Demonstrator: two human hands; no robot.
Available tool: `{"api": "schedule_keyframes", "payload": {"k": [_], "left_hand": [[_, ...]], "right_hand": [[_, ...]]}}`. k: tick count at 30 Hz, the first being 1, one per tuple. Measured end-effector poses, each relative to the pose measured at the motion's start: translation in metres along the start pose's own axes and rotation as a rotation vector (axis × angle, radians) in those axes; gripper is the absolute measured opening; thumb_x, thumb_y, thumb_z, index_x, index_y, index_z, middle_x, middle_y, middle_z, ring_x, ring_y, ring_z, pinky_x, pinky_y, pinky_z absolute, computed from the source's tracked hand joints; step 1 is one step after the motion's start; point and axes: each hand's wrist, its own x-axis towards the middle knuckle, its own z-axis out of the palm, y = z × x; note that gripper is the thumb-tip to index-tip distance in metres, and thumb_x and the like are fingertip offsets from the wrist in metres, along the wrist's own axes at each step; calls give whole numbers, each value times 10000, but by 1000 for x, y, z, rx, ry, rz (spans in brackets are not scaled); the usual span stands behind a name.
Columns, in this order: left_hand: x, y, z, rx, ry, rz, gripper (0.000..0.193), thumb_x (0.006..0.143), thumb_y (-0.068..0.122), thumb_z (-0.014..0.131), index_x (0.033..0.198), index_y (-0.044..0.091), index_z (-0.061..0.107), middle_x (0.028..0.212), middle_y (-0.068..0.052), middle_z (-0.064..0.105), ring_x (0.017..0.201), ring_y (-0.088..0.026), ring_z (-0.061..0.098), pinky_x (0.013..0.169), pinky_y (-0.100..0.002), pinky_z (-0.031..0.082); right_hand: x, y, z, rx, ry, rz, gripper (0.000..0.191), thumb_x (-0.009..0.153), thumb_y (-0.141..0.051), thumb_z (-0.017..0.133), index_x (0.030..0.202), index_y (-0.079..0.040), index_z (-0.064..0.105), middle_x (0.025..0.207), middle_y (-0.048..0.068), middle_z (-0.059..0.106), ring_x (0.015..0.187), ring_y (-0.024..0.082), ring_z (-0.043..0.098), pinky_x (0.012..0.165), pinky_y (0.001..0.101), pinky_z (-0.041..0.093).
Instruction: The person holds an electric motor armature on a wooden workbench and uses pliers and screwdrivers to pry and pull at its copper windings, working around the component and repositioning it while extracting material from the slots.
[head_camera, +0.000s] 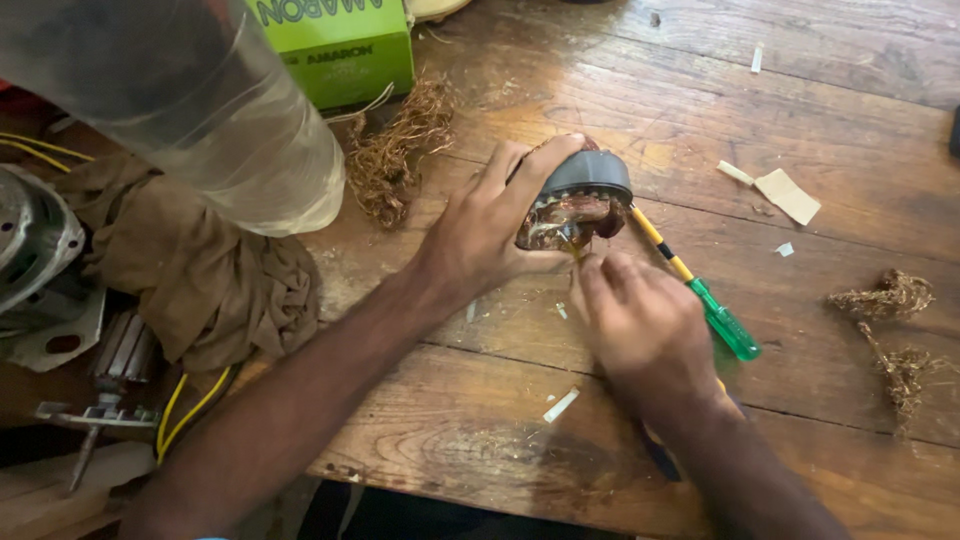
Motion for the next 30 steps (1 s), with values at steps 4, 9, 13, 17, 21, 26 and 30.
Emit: {"api": "schedule_keyframes", "payload": {"k": [4,9,13,17,21,26,30], "left_hand": [[-1,2,-2,26,-3,5,1084,659,281,988,1543,229,364,1276,-131,558,1109,-327,680,925,-408,623],[2,3,1,-2,21,42,1106,670,320,997,1550,177,342,1299,-172,572,1146,-356,661,903,-426,602],[6,3,3,50,22,78,1090,684,328,988,1550,167,345,1282,-172,578,1137,-362,667,908,-443,596],[8,5,5,70,16,61,1081,684,325,991,1542,159,355,1276,-176,581,1090,-373,682,875,-456,597],[11,7,5,76,23,85,1076,680,342,994,1529,153,360,1274,-174,579,1070,-378,691,867,-456,599],[13,9,4,67,-1,69,1079,660,298,983,1528,142,360,1279,-182,576,1074,-365,695,873,-432,612],[14,8,5,90,13,91,1102,647,328,1001,1519,130,357,1260,-186,574,1060,-364,697,862,-433,607]], "right_hand": [[4,12,-3,250,-85,181,184,896,-142,734,1028,-14,747,905,128,723,733,258,711,643,389,573],[0,21,-5,354,-88,305,187,891,-158,741,1028,-31,742,874,119,701,730,275,710,654,396,577],[-4,25,-3,364,-72,348,161,904,-159,738,1021,-50,747,871,122,711,737,299,714,661,404,576],[-7,28,-2,357,-49,369,158,905,-173,746,1015,-59,749,874,133,711,744,306,712,671,409,580],[-8,30,-1,357,-34,367,190,897,-173,746,1044,-54,751,873,138,708,762,318,712,679,421,579],[-7,31,-1,358,-35,375,184,898,-180,748,1035,-58,751,860,139,707,751,321,712,678,424,580],[-6,32,-5,361,-68,356,195,902,-176,737,1050,-48,739,895,137,718,762,303,721,686,412,590]]}}
